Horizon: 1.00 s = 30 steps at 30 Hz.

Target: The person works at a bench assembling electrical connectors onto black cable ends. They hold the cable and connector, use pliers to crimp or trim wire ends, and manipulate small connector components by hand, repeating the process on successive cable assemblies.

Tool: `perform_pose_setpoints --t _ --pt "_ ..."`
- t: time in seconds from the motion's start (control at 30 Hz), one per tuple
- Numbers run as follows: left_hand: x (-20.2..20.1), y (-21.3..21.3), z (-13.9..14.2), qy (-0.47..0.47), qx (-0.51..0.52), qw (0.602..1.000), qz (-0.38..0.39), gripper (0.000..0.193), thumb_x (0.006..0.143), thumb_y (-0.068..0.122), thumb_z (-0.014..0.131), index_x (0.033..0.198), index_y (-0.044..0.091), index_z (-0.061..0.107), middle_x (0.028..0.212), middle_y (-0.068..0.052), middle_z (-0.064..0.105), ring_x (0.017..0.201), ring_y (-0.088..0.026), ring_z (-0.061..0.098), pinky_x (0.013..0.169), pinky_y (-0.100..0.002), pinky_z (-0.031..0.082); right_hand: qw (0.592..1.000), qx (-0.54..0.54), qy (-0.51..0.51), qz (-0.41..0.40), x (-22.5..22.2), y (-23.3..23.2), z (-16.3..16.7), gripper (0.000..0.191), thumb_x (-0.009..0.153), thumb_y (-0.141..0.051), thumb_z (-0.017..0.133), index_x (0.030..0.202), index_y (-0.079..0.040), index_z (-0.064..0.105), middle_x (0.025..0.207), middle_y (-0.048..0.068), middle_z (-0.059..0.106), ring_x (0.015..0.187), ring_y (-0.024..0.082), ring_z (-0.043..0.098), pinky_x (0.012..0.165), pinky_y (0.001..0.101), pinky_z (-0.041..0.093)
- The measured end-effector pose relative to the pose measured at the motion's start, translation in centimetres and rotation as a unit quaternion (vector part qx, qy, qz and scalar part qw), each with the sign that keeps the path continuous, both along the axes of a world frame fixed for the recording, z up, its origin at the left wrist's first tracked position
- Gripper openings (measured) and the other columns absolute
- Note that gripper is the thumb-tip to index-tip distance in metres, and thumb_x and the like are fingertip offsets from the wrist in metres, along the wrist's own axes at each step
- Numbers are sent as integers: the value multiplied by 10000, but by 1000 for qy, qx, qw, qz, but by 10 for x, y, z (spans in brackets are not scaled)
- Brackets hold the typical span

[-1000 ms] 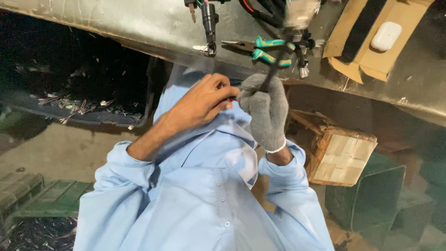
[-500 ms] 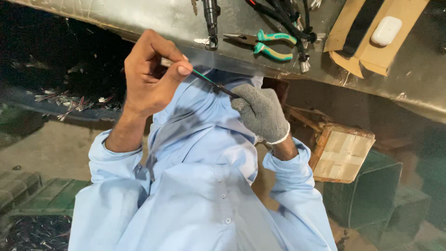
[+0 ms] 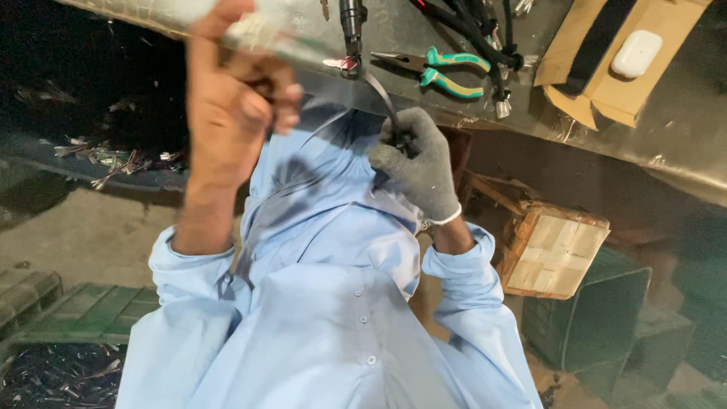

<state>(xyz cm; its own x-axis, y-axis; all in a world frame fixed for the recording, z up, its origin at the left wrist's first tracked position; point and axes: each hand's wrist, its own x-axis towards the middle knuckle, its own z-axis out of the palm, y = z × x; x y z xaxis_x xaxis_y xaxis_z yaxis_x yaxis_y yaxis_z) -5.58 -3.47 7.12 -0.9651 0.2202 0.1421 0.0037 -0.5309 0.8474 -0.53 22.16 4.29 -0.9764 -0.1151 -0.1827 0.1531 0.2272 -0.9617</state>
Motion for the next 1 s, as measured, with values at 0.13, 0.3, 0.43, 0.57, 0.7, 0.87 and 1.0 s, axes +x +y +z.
perform_pose_setpoints --t 0.13,0.3,0.43,0.57,0.7,0.87,1.0 --pt "27 30 -44 224 -386 891 -81 568 991 319 749 1422 104 448 1177 -102 593 1110 -236 577 963 -369 454 966 -238 -103 -19 -1 6 -13 119 1055 -104 588 1126 -12 615 1024 62 688 899 114 616 813 271 529" --pt "53 48 -102 -21 -248 960 -130 335 1094 251 608 1350 55 515 1091 -49 600 1005 -130 574 888 -289 487 994 -107 -3 -32 2 6 -13 90 1008 6 584 1091 7 618 1079 67 701 975 132 648 904 294 562" --pt "52 44 -119 -96 -132 974 -155 310 1135 316 536 1293 55 484 1037 -9 554 943 -78 522 848 -248 465 999 -34 35 -15 13 9 -12 205 898 55 644 1100 26 661 1114 84 707 1017 158 658 925 307 548" --pt "49 45 -116 -119 -108 967 -198 357 1075 330 538 1321 81 469 966 8 553 899 -67 554 806 -236 456 994 -78 74 -4 15 12 -13 209 898 68 645 1092 0 686 1107 88 683 1040 198 650 954 337 543" --pt "49 48 -109 -55 -156 971 -175 472 1013 321 724 1287 45 457 1081 -12 534 992 -90 519 894 -263 443 988 2 155 22 14 13 -12 284 822 6 744 1100 -35 705 1094 107 706 1082 270 669 983 365 549" --pt "48 46 -106 -31 -231 962 -143 435 1003 288 736 1276 11 541 1114 -64 562 1032 -141 530 926 -286 451 957 155 235 70 11 9 -9 371 847 -140 880 1167 -49 717 1147 123 732 1133 315 697 1026 400 547" --pt "48 46 -109 0 -269 951 -153 457 1021 292 703 1306 -9 510 1158 -75 633 1067 -140 589 968 -298 477 958 169 228 49 11 -1 -11 380 852 -135 878 1186 -43 722 1185 123 707 1166 335 674 1042 408 536"
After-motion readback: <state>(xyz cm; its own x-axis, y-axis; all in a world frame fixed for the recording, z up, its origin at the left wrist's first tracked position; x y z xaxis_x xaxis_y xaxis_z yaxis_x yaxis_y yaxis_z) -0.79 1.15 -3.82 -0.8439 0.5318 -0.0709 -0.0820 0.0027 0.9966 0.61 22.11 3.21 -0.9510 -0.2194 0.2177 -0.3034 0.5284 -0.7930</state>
